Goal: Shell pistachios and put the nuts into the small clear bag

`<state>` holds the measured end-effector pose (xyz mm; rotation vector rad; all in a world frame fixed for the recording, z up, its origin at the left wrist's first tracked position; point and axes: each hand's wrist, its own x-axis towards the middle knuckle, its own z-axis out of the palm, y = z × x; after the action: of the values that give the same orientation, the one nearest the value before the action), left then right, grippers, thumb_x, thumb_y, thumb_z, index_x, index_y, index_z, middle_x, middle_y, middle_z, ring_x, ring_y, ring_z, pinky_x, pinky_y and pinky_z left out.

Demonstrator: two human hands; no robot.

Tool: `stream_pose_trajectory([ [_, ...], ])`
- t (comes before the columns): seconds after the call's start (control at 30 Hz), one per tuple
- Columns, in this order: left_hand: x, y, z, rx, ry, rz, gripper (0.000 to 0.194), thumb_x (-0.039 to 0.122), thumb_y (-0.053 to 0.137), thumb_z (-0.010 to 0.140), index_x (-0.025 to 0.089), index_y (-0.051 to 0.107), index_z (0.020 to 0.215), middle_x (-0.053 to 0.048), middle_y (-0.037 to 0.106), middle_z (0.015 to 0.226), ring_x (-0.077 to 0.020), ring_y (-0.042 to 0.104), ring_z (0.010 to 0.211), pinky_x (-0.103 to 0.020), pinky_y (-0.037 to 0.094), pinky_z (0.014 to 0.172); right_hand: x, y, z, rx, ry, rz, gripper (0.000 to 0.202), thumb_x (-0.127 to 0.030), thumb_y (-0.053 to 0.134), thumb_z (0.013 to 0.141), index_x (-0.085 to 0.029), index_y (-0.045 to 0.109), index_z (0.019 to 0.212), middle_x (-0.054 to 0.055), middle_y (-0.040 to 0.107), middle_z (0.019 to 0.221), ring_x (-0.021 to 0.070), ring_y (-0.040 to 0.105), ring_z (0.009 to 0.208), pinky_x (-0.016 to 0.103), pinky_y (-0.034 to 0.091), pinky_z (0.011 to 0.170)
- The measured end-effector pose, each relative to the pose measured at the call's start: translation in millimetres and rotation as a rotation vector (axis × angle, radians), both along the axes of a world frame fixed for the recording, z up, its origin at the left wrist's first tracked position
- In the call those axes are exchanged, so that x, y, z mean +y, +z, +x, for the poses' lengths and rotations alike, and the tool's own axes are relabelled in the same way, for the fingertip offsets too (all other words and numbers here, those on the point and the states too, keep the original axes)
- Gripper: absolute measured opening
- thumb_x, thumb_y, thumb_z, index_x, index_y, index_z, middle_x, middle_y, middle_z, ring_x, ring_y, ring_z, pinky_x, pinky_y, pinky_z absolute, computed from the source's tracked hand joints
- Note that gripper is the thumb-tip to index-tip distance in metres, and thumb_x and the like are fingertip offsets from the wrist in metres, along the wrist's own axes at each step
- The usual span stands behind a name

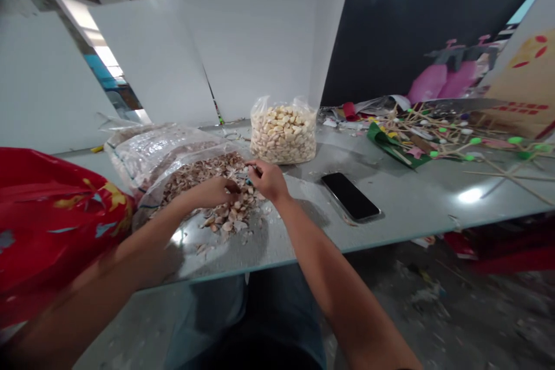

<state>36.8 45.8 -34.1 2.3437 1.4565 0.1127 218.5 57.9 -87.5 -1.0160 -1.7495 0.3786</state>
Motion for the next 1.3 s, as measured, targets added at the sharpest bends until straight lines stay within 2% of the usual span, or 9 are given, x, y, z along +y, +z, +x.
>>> stream_pose_trajectory([
  [0.1, 5, 11.4, -10, -0.091, 0.006, 0.089, 0.026, 0.027, 0.054, 0.070, 0.019, 0.073, 0.085, -0.006, 0.073, 0.086, -0.0201, 0.064, 0.078, -0.025, 0.045, 0.071, 0, -1.1, -1, -0.027, -0.001, -0.013, 0.032, -0.033, 0.044, 0.088, -0.016, 0.066, 0.103, 0.002, 0.064, 0.066, 0.0133, 0.056, 0.061, 0.021, 0.038, 0.061],
  [0.2, 11, 14.2, -16, -0.179, 0.063, 0.079, 0.025, 0.025, 0.056, 0.069, 0.016, 0.072, 0.085, -0.005, 0.071, 0.075, -0.0176, 0.061, 0.067, -0.024, 0.044, 0.063, 0, -0.9, -2, -0.066, -0.010, -0.013, 0.032, -0.034, 0.045, 0.088, -0.016, 0.067, 0.102, 0.001, 0.064, 0.067, 0.0127, 0.056, 0.061, 0.021, 0.037, 0.061],
  [0.37, 28, 4.3, -27, -0.249, 0.194, 0.052, 0.030, 0.044, 0.059, 0.071, 0.015, 0.067, 0.074, 0.000, 0.058, 0.052, -0.0136, 0.050, 0.048, -0.023, 0.035, 0.048, 2, -3.0, -7, -0.321, 0.042, -0.118, 0.032, -0.038, 0.046, 0.089, -0.017, 0.069, 0.081, 0.002, 0.064, 0.067, 0.0131, 0.053, 0.063, 0.022, 0.035, 0.061],
  [0.47, 42, -0.2, -31, -0.189, 0.313, 0.170, 0.044, 0.056, 0.047, 0.079, 0.017, 0.062, 0.064, -0.001, 0.055, 0.049, -0.0157, 0.052, 0.053, -0.025, 0.035, 0.052, -1, -8.0, -14, -0.441, 0.131, -0.121, 0.022, -0.028, 0.052, 0.086, -0.018, 0.068, 0.098, 0.005, 0.067, 0.086, 0.0148, 0.056, 0.076, 0.023, 0.039, 0.069],
  [0.6, 54, -6.7, -33, -0.301, 0.199, 0.182, 0.039, 0.048, 0.042, 0.085, 0.017, 0.065, 0.077, -0.001, 0.063, 0.065, -0.0169, 0.056, 0.067, -0.024, 0.038, 0.062, -10, -13.6, -27, -0.618, 0.280, -0.098, 0.032, -0.030, 0.058, 0.084, -0.018, 0.065, 0.113, 0.010, 0.063, 0.099, 0.0198, 0.056, 0.093, 0.028, 0.040, 0.082],
  [0.77, 59, -19.9, -43, -0.431, 0.174, 0.175, 0.032, 0.044, 0.052, 0.080, 0.016, 0.067, 0.089, -0.001, 0.067, 0.080, -0.0173, 0.058, 0.076, -0.024, 0.041, 0.071, -15, -12.8, -38, -0.716, 0.330, -0.110, 0.037, -0.036, 0.060, 0.082, -0.021, 0.064, 0.116, 0.011, 0.066, 0.097, 0.0216, 0.059, 0.092, 0.029, 0.040, 0.081],
  [1.03, 52, -26.8, -59, -0.378, 0.177, 0.299, 0.034, 0.045, 0.049, 0.082, 0.018, 0.067, 0.092, -0.002, 0.069, 0.084, -0.0176, 0.059, 0.077, -0.027, 0.043, 0.076, 2, 9.1, -55, -0.752, 0.384, -0.305, 0.012, -0.024, 0.061, 0.077, -0.021, 0.073, 0.078, 0.000, 0.066, 0.062, 0.0107, 0.049, 0.051, 0.023, 0.028, 0.051],
  [1.17, 48, -25.5, -60, -0.297, 0.248, 0.295, 0.048, 0.056, 0.039, 0.085, 0.018, 0.067, 0.090, -0.003, 0.068, 0.078, -0.0190, 0.059, 0.074, -0.029, 0.044, 0.075, 20, 25.8, -58, -0.852, 0.410, -0.390, 0.014, -0.025, 0.061, 0.074, -0.016, 0.071, 0.072, 0.000, 0.061, 0.058, 0.0087, 0.045, 0.049, 0.021, 0.027, 0.049],
  [1.3, 47, -27.1, -63, -0.305, 0.292, 0.326, 0.057, 0.061, 0.032, 0.086, 0.019, 0.066, 0.103, -0.007, 0.070, 0.097, -0.0228, 0.062, 0.092, -0.031, 0.044, 0.085, 41, 30.8, -65, -0.803, 0.454, -0.482, 0.016, -0.024, 0.059, 0.074, -0.013, 0.071, 0.077, 0.001, 0.066, 0.065, 0.0092, 0.052, 0.057, 0.018, 0.034, 0.053],
])
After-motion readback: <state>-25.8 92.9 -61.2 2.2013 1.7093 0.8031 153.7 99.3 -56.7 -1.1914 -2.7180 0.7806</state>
